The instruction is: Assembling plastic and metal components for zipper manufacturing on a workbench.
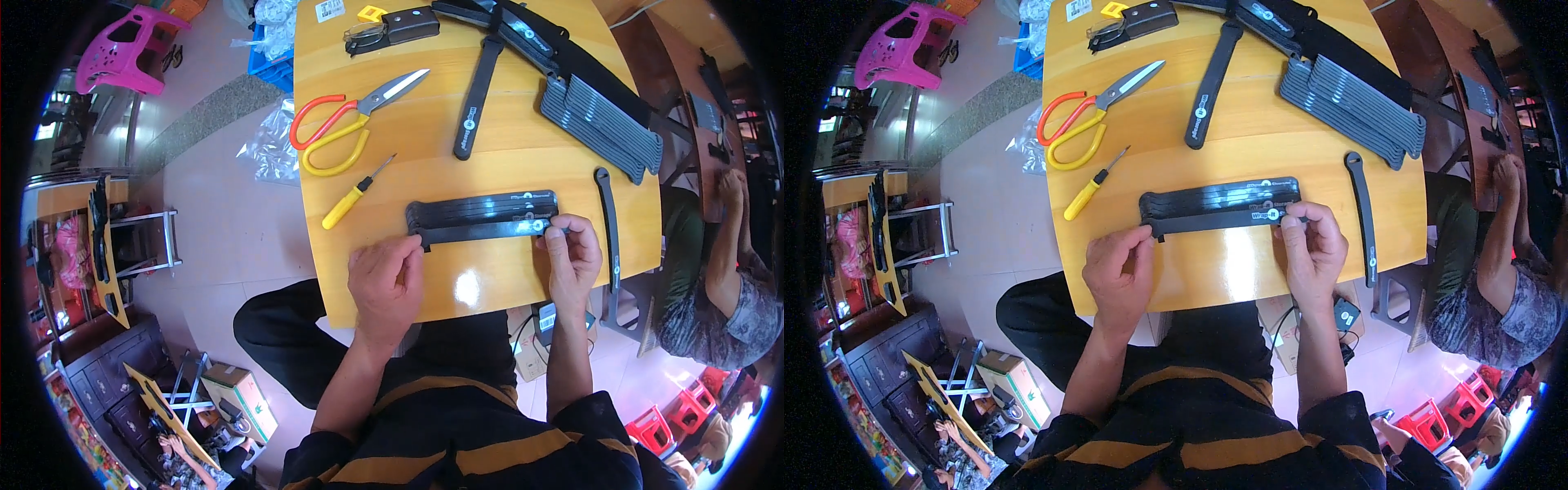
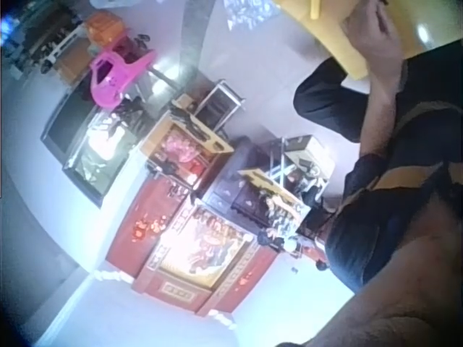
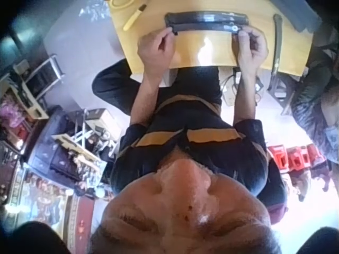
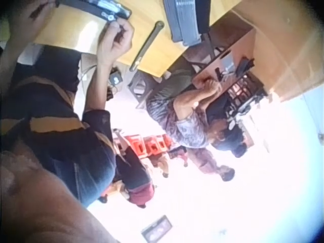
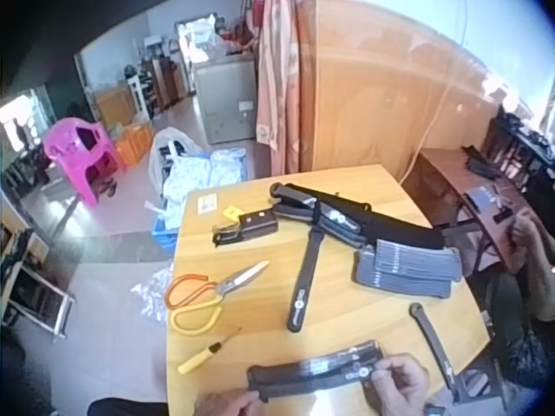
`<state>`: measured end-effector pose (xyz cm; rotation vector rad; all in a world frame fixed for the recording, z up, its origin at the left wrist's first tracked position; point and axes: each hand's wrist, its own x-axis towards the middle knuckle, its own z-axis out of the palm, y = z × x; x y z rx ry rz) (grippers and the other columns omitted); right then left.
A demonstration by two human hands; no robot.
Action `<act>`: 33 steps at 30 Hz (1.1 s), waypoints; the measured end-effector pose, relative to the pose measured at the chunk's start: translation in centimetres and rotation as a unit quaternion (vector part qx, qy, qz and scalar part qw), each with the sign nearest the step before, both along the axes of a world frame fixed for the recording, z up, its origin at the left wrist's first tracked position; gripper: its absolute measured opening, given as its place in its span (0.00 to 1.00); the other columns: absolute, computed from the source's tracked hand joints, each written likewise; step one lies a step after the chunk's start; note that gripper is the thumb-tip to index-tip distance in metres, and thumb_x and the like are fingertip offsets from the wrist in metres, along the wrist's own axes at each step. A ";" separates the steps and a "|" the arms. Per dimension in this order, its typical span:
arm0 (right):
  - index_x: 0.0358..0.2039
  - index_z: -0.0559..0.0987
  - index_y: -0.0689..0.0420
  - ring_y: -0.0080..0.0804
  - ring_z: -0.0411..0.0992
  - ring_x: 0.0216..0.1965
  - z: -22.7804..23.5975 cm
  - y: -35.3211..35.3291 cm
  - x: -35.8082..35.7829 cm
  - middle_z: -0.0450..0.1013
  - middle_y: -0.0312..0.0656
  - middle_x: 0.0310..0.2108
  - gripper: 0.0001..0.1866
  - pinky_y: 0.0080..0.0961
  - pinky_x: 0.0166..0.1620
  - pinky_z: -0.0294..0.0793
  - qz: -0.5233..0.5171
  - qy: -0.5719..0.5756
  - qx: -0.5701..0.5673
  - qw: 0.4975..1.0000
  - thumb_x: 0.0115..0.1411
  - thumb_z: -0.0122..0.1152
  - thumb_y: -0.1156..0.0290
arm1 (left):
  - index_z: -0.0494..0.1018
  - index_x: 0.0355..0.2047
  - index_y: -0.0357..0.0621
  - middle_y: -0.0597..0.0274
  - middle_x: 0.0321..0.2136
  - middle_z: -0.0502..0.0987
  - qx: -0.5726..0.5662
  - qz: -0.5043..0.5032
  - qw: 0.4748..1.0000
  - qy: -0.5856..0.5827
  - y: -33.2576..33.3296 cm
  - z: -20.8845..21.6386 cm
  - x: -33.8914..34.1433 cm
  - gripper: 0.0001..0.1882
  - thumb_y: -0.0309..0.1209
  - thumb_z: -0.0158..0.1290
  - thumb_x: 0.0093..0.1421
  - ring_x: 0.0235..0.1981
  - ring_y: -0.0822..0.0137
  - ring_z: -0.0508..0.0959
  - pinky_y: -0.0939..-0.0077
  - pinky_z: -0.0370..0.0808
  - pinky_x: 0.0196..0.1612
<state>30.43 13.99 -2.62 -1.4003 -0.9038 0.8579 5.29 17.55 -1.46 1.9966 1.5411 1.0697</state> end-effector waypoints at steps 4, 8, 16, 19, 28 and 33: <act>0.46 0.77 0.62 0.17 0.75 0.34 0.0 -0.1 0.0 0.77 0.35 0.35 0.05 0.15 0.39 0.75 -0.004 -0.022 -0.011 1.000 0.70 0.61 0.79 | 0.81 0.38 0.42 0.60 0.31 0.83 -0.011 -0.004 1.000 -0.007 0.4 0.4 0.0 0.10 0.18 0.64 0.56 0.32 0.58 0.82 0.65 0.72 0.40; 0.46 0.77 0.62 0.16 0.75 0.34 0.1 -0.1 -0.2 0.78 0.34 0.35 0.05 0.15 0.39 0.75 -0.018 -0.008 -0.005 1.000 0.71 0.61 0.78 | 0.81 0.38 0.43 0.60 0.31 0.83 0.000 -0.016 1.000 0.004 0.6 0.3 -0.1 0.10 0.18 0.64 0.55 0.32 0.59 0.82 0.65 0.71 0.39; 0.46 0.78 0.61 0.15 0.74 0.34 0.1 0.0 -0.1 0.78 0.34 0.35 0.06 0.14 0.39 0.74 -0.019 0.012 -0.010 1.000 0.71 0.61 0.78 | 0.80 0.37 0.42 0.60 0.31 0.82 -0.001 -0.023 1.000 0.013 0.7 0.1 -0.1 0.10 0.18 0.64 0.55 0.32 0.59 0.82 0.65 0.71 0.38; 0.46 0.78 0.61 0.15 0.73 0.33 0.2 0.2 -0.2 0.78 0.33 0.34 0.06 0.14 0.38 0.74 -0.011 0.002 -0.012 1.000 0.71 0.61 0.78 | 0.80 0.38 0.42 0.60 0.30 0.82 -0.001 -0.024 1.000 0.009 0.7 0.1 -0.1 0.11 0.18 0.65 0.55 0.31 0.59 0.82 0.64 0.71 0.38; 0.46 0.78 0.61 0.15 0.73 0.33 0.1 0.3 -0.2 0.77 0.33 0.33 0.06 0.13 0.37 0.72 -0.017 0.000 -0.011 1.000 0.70 0.61 0.78 | 0.80 0.38 0.43 0.60 0.29 0.81 0.004 -0.021 1.000 0.018 0.7 0.1 0.1 0.11 0.18 0.64 0.55 0.31 0.59 0.81 0.64 0.71 0.38; 0.46 0.78 0.61 0.14 0.72 0.32 -0.1 0.4 -0.2 0.76 0.31 0.32 0.06 0.13 0.37 0.71 -0.015 -0.011 -0.012 1.000 0.71 0.61 0.78 | 0.82 0.37 0.42 0.60 0.28 0.83 0.006 -0.019 1.000 0.022 0.5 0.2 -0.1 0.09 0.18 0.64 0.55 0.28 0.61 0.82 0.65 0.73 0.39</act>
